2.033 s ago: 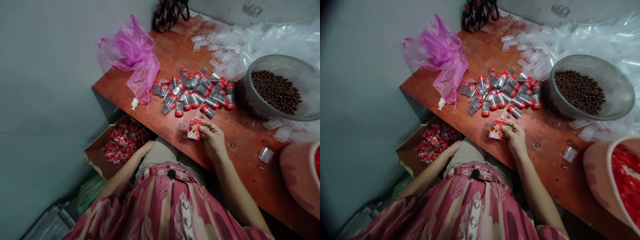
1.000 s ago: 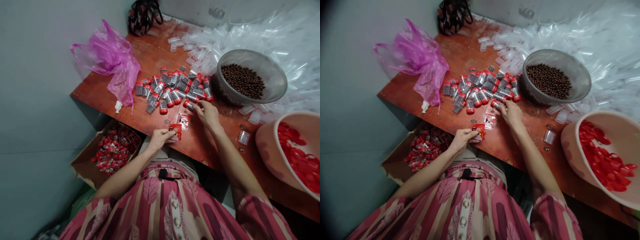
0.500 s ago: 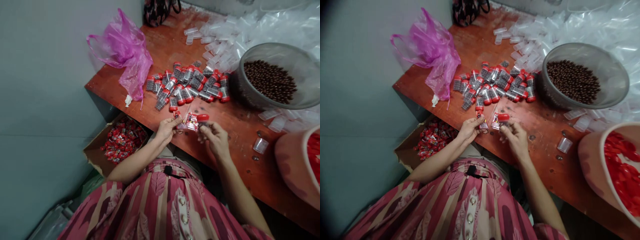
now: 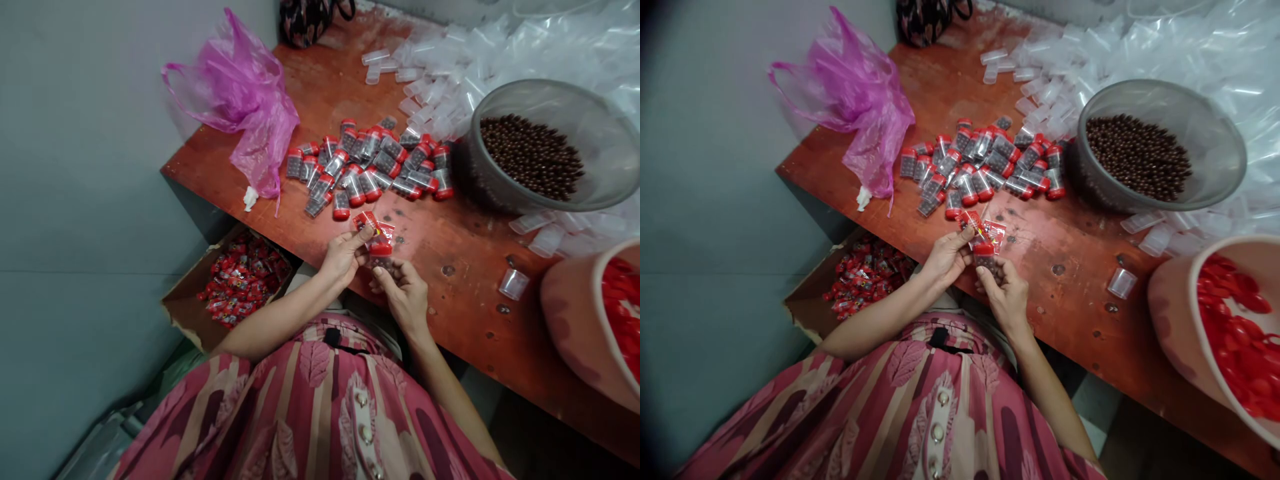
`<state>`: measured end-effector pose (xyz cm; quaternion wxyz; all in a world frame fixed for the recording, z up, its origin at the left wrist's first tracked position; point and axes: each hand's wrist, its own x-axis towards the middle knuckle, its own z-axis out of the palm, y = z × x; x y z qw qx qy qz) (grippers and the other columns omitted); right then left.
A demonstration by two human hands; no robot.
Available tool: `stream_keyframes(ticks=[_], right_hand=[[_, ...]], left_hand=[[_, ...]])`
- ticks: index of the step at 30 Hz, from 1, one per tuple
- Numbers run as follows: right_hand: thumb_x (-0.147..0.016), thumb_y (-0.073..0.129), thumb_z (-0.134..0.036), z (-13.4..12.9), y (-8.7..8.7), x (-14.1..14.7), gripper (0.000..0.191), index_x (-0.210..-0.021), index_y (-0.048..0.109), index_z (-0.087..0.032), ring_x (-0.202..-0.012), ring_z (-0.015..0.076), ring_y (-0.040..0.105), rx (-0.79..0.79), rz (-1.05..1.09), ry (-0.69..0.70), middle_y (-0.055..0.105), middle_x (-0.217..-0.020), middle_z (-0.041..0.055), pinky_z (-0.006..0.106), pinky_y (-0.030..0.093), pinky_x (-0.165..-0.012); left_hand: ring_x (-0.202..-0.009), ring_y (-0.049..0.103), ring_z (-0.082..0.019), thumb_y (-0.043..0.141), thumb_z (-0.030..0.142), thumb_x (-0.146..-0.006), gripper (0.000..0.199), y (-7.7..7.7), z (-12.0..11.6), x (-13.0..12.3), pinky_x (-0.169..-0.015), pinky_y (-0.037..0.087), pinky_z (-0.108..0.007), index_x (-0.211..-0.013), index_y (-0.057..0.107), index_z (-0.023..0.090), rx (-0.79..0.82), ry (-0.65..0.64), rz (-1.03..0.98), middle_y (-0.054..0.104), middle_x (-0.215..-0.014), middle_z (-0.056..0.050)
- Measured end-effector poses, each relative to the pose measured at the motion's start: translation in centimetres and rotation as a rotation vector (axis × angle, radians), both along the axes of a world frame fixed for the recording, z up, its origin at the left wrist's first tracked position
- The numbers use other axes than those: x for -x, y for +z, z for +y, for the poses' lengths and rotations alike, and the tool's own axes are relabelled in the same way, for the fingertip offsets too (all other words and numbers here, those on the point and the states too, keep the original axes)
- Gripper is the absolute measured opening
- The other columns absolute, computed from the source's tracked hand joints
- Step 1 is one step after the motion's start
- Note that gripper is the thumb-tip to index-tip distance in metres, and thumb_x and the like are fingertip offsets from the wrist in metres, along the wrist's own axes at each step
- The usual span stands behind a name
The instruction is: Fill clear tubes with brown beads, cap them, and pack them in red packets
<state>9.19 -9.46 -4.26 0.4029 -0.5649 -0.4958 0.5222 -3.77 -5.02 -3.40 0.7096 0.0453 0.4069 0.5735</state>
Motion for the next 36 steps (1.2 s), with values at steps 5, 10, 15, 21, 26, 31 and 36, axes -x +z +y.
stream_keyframes(ticks=[5, 10, 15, 21, 26, 31, 36], right_hand=[[-0.076, 0.072, -0.038, 0.5, -0.1, 0.0, 0.028, -0.092, 0.06, -0.018, -0.048, 0.0113, 0.063, 0.047, 0.13, 0.021, 0.067, -0.062, -0.0035, 0.022, 0.055, -0.047], [-0.073, 0.074, -0.037, 0.9, -0.5, 0.1, 0.028, -0.086, 0.059, -0.018, -0.048, 0.0114, 0.063, 0.016, 0.128, -0.052, 0.067, -0.061, -0.0033, 0.023, 0.055, -0.048], [-0.074, 0.074, -0.037, 0.8, -0.9, 0.3, 0.027, -0.089, 0.06, -0.019, -0.051, 0.0131, 0.064, -0.081, -0.02, -0.075, 0.068, -0.062, -0.0022, 0.025, 0.056, -0.052], [-0.072, 0.074, -0.04, 1.3, -1.2, -0.2, 0.029, -0.084, 0.059, -0.019, -0.045, 0.0119, 0.062, 0.076, 0.23, -0.015, 0.068, -0.062, -0.0019, 0.022, 0.052, -0.042], [-0.071, 0.075, -0.04, 1.5, -1.1, -0.3, 0.029, -0.083, 0.06, -0.018, -0.044, 0.011, 0.061, 0.076, 0.237, -0.03, 0.068, -0.061, -0.0022, 0.021, 0.051, -0.041], [-0.072, 0.075, -0.035, 1.5, -0.8, -0.3, 0.025, -0.086, 0.061, -0.019, -0.045, 0.0102, 0.061, -0.016, 0.142, -0.04, 0.065, -0.057, -0.0043, 0.02, 0.052, -0.045], [-0.069, 0.076, -0.041, 1.7, -1.1, -0.2, 0.03, -0.077, 0.058, -0.018, -0.038, 0.0084, 0.056, 0.159, 0.407, 0.0, 0.069, -0.062, -0.001, 0.017, 0.044, -0.034]], left_hand=[[-0.05, 0.056, -0.007, 0.088, 0.036, -0.053, 0.04, 0.1, -0.1, -0.4, -0.052, 0.042, -0.02, -0.073, 0.063, 0.011, -0.093, -0.012, 0.036, 0.065, -0.062, 0.001], [-0.06, 0.061, -0.009, 0.088, 0.032, -0.052, 0.042, -0.1, -0.2, -0.3, -0.06, 0.046, -0.022, -0.079, 0.064, 0.012, -0.134, -0.067, 0.047, 0.068, -0.071, 0.0], [-0.06, 0.062, -0.01, 0.088, 0.031, -0.052, 0.037, -0.7, -0.2, -0.2, -0.063, 0.05, -0.024, -0.073, 0.065, 0.01, -0.092, -0.12, 0.053, 0.067, -0.068, 0.0], [-0.054, 0.059, -0.009, 0.087, 0.033, -0.052, 0.036, -0.8, 0.0, 0.0, -0.054, 0.047, -0.023, -0.07, 0.067, 0.009, -0.096, -0.213, 0.122, 0.066, -0.063, -0.001], [-0.053, 0.058, -0.008, 0.087, 0.032, -0.051, 0.036, -0.5, 0.2, 0.0, -0.053, 0.045, -0.022, -0.072, 0.068, 0.01, -0.13, -0.205, 0.193, 0.067, -0.064, -0.001], [-0.058, 0.062, -0.01, 0.087, 0.034, -0.05, 0.037, -0.5, 0.1, -0.2, -0.061, 0.049, -0.024, -0.069, 0.067, 0.01, -0.087, -0.193, 0.136, 0.067, -0.065, -0.002], [-0.045, 0.054, -0.009, 0.084, 0.04, -0.055, 0.037, -0.5, -0.1, 0.1, -0.046, 0.041, -0.024, -0.066, 0.067, 0.009, -0.164, -0.282, 0.232, 0.064, -0.058, -0.002]])
